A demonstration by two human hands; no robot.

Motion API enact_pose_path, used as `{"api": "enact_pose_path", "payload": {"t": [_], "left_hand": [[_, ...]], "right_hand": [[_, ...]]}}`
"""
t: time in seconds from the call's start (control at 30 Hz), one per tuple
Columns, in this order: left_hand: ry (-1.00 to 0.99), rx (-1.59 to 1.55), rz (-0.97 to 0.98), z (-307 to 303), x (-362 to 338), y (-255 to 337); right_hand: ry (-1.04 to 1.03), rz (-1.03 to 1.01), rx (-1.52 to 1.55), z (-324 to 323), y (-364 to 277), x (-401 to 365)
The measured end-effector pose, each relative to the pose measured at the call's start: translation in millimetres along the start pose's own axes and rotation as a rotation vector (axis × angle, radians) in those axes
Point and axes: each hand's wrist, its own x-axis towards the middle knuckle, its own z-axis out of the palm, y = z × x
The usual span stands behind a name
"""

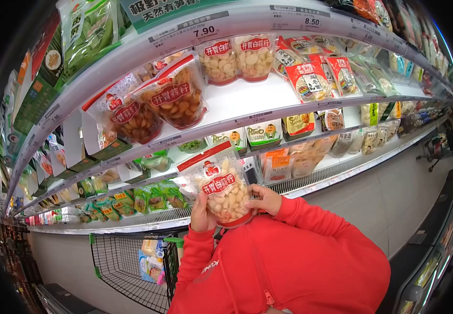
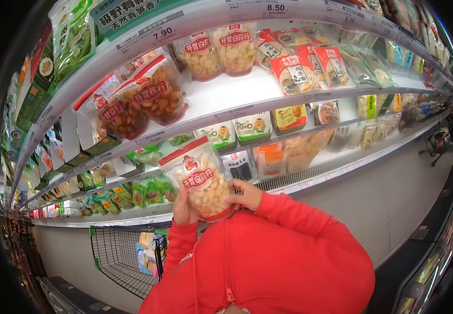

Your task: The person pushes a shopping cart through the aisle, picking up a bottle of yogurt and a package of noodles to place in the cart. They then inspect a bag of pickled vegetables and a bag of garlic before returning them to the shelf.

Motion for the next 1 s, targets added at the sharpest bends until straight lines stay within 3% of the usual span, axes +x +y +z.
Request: {"api": "enact_pose_path", "payload": {"t": [0.27,0.47,0.7,0.9,1.0], "left_hand": [[0.015,-0.006,0.018,21.7,-2.2,6.3],[-0.123,0.120,0.032,27.3,3.4,27.3],[0.049,0.122,0.073,36.1,18.8,30.4],[0.038,0.092,0.005,32.2,24.0,28.7],[0.004,0.061,-0.047,26.1,28.2,24.0]], "right_hand": [[0.022,-0.015,0.096,2.2,1.0,-6.2],[-0.013,-0.035,0.086,-2.6,18.6,-1.7],[-0.011,-0.065,0.040,-2.6,21.2,-1.9],[-0.140,-0.036,-0.415,-21.4,-8.9,-12.6],[-0.101,-0.167,-0.535,-29.7,-18.6,-5.6]]}}
